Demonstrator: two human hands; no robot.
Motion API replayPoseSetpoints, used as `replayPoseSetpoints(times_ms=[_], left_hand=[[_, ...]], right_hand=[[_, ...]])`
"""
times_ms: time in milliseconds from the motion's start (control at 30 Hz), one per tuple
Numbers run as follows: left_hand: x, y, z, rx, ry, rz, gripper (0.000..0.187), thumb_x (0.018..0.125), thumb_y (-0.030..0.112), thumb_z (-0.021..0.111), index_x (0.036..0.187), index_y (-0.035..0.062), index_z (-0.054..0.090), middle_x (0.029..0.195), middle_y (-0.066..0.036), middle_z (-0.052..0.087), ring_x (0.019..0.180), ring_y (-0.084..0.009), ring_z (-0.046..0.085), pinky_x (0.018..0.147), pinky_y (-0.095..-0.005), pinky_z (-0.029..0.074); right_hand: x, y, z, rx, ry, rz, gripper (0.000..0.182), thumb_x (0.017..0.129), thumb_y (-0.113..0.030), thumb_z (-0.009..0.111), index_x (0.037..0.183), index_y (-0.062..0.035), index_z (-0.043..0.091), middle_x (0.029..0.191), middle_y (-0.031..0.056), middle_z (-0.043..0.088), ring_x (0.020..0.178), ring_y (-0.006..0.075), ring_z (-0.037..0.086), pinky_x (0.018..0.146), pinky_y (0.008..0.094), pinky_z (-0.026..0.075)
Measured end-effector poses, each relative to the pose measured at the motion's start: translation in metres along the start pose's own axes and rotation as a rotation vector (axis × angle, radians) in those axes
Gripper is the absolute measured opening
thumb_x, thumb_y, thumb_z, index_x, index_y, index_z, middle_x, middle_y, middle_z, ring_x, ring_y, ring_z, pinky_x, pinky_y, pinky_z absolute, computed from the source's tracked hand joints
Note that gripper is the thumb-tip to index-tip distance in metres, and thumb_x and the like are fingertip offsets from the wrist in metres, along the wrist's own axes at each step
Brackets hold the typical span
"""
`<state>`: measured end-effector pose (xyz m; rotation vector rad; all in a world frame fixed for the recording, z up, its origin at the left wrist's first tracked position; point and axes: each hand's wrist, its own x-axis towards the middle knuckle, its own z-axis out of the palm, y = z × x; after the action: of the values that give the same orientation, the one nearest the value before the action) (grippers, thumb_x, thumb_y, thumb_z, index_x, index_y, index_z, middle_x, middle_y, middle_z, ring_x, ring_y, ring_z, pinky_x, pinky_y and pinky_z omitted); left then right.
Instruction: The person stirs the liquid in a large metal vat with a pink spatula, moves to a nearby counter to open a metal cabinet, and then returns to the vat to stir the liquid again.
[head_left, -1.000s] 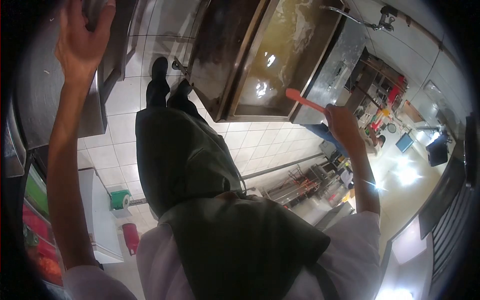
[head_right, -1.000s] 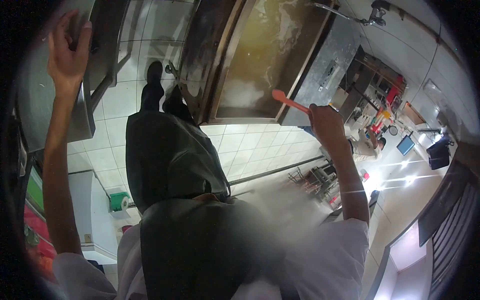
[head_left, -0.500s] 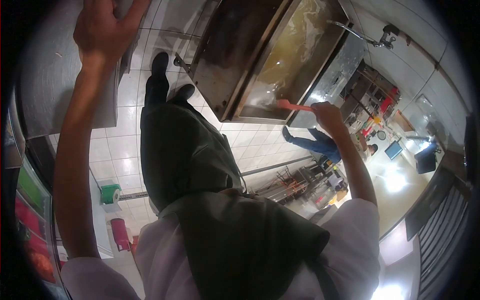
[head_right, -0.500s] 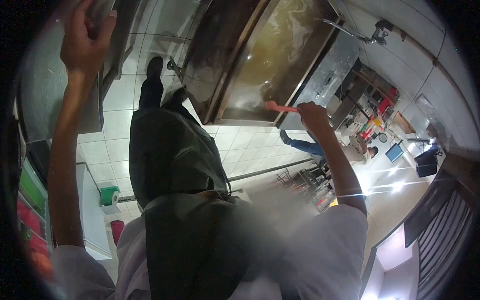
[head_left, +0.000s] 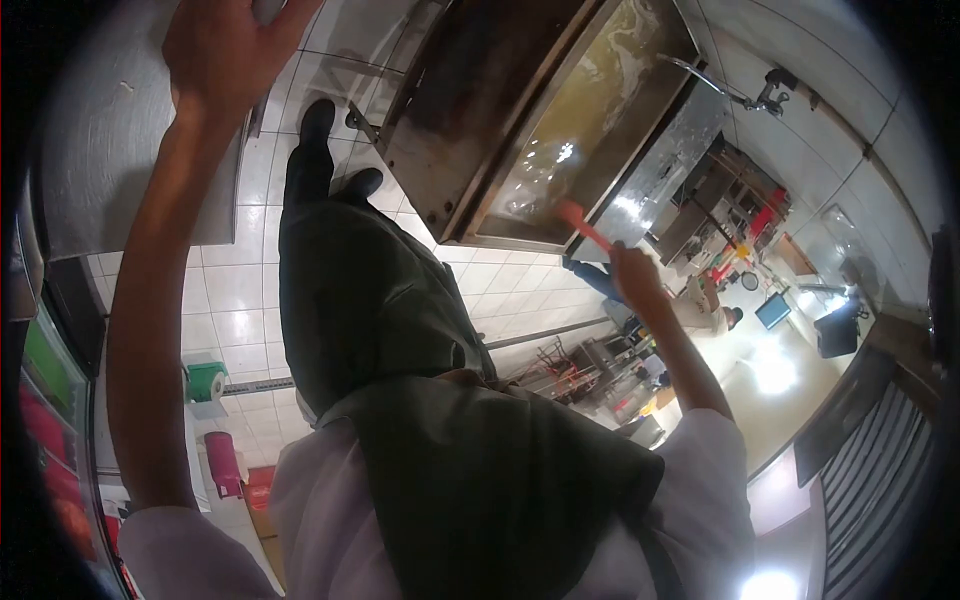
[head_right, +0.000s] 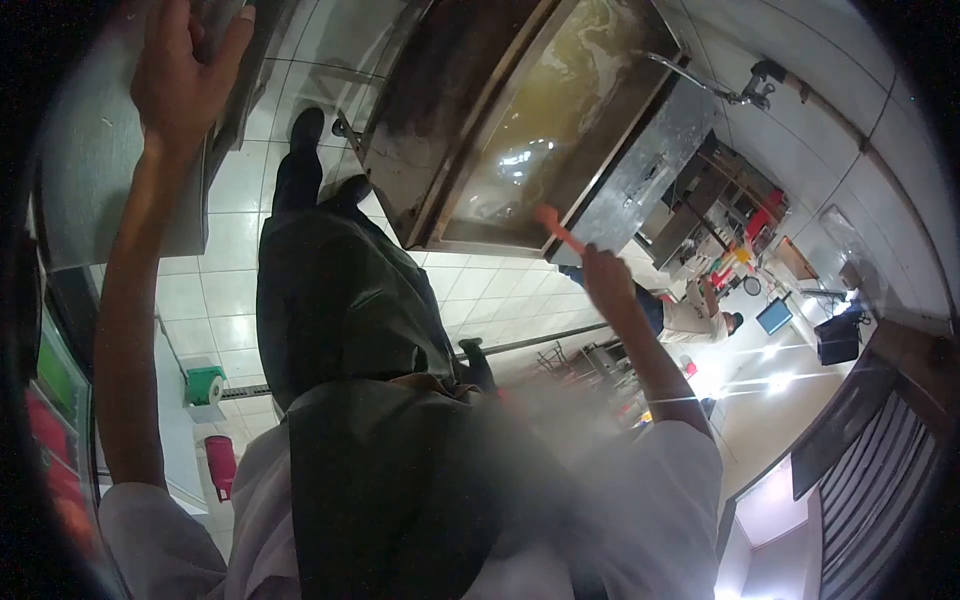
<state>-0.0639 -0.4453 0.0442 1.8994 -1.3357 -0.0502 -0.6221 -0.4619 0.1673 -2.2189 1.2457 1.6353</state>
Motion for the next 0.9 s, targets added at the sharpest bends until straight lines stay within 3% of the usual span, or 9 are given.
replayPoseSetpoints(times_ms=[67, 133, 333, 467, 667, 733, 800, 867, 900], left_hand=[[0.002, 0.002, 0.001, 0.002, -0.002, 0.005, 0.049, 0.075, 0.005, 0.07, 0.121, 0.0048, 0.053, 0.113, -0.012, 0.055, 0.07, -0.0182, 0.053, 0.062, -0.0296, 0.044], [0.001, 0.001, -0.001, 0.02, -0.004, 0.001, 0.05, 0.075, 0.005, 0.07, 0.121, 0.0047, 0.053, 0.113, -0.012, 0.055, 0.07, -0.0178, 0.053, 0.061, -0.0293, 0.044], [-0.002, 0.007, -0.005, 0.048, -0.025, 0.043, 0.049, 0.075, 0.004, 0.071, 0.121, 0.0047, 0.052, 0.113, -0.011, 0.055, 0.069, -0.0163, 0.053, 0.061, -0.0285, 0.044], [-0.003, -0.005, 0.003, 0.06, 0.026, 0.09, 0.048, 0.076, 0.005, 0.071, 0.121, 0.0051, 0.053, 0.113, -0.01, 0.055, 0.07, -0.016, 0.053, 0.061, -0.028, 0.044], [-0.003, -0.006, -0.008, -0.056, -0.059, 0.1, 0.048, 0.077, 0.006, 0.071, 0.121, 0.0048, 0.053, 0.115, -0.011, 0.055, 0.072, -0.0157, 0.053, 0.063, -0.0274, 0.045], [-0.018, -0.072, 0.053, -0.477, -0.027, 0.064, 0.048, 0.076, 0.005, 0.071, 0.121, 0.0044, 0.053, 0.116, -0.011, 0.055, 0.071, -0.0153, 0.052, 0.063, -0.0272, 0.044], [-0.019, -0.074, 0.051, -0.459, -0.001, 0.045, 0.048, 0.076, 0.005, 0.071, 0.121, 0.0041, 0.053, 0.116, -0.011, 0.055, 0.072, -0.0153, 0.053, 0.063, -0.0272, 0.045], [-0.001, 0.001, -0.003, -0.035, 0.011, 0.047, 0.049, 0.075, 0.005, 0.071, 0.121, 0.0039, 0.053, 0.115, -0.012, 0.055, 0.072, -0.0155, 0.053, 0.063, -0.0273, 0.045], [-0.002, 0.002, -0.001, -0.043, 0.0, 0.019, 0.049, 0.075, 0.005, 0.071, 0.121, 0.004, 0.053, 0.116, -0.012, 0.055, 0.073, -0.0158, 0.054, 0.063, -0.0275, 0.045]], right_hand=[[-0.013, -0.007, 0.009, 0.061, -0.013, -0.05, 0.019, 0.099, -0.022, 0.052, 0.099, -0.0035, 0.055, 0.069, 0.0187, 0.065, 0.065, 0.0391, 0.069, 0.057, 0.049, 0.056], [-0.016, -0.01, 0.006, 0.049, 0.02, 0.049, 0.019, 0.099, -0.021, 0.052, 0.098, -0.003, 0.055, 0.069, 0.0184, 0.065, 0.067, 0.0392, 0.069, 0.059, 0.0494, 0.056], [-0.027, -0.008, 0.035, 0.108, 0.119, -0.087, 0.017, 0.099, -0.019, 0.052, 0.097, -0.0028, 0.056, 0.071, 0.0199, 0.066, 0.067, 0.0399, 0.068, 0.059, 0.0498, 0.056], [-0.019, -0.013, 0.021, 0.14, 0.064, 0.025, 0.015, 0.099, -0.018, 0.052, 0.096, -0.0034, 0.056, 0.073, 0.0193, 0.067, 0.068, 0.0382, 0.069, 0.059, 0.0484, 0.056], [-0.022, -0.019, 0.026, 0.094, 0.055, -0.007, 0.014, 0.098, -0.016, 0.052, 0.095, -0.0031, 0.056, 0.071, 0.0193, 0.066, 0.066, 0.0385, 0.068, 0.057, 0.0467, 0.056], [-0.026, -0.015, 0.039, 0.168, 0.081, -0.021, 0.018, 0.096, -0.017, 0.055, 0.089, -0.0021, 0.06, 0.071, 0.0197, 0.065, 0.069, 0.04, 0.068, 0.061, 0.0484, 0.055], [-0.022, 0.008, 0.082, 0.252, 0.188, -0.14, 0.02, 0.095, -0.019, 0.057, 0.085, -0.0022, 0.061, 0.072, 0.0193, 0.065, 0.071, 0.0398, 0.068, 0.065, 0.0496, 0.054], [-0.027, 0.012, 0.083, 0.416, 0.124, -0.016, 0.022, 0.094, -0.02, 0.057, 0.086, -0.0016, 0.067, 0.077, 0.0207, 0.068, 0.077, 0.0401, 0.069, 0.07, 0.0497, 0.053], [-0.029, 0.005, 0.059, 0.522, 0.054, 0.058, 0.022, 0.093, -0.02, 0.057, 0.088, -0.0017, 0.069, 0.079, 0.0212, 0.068, 0.078, 0.0403, 0.069, 0.07, 0.0492, 0.053]])
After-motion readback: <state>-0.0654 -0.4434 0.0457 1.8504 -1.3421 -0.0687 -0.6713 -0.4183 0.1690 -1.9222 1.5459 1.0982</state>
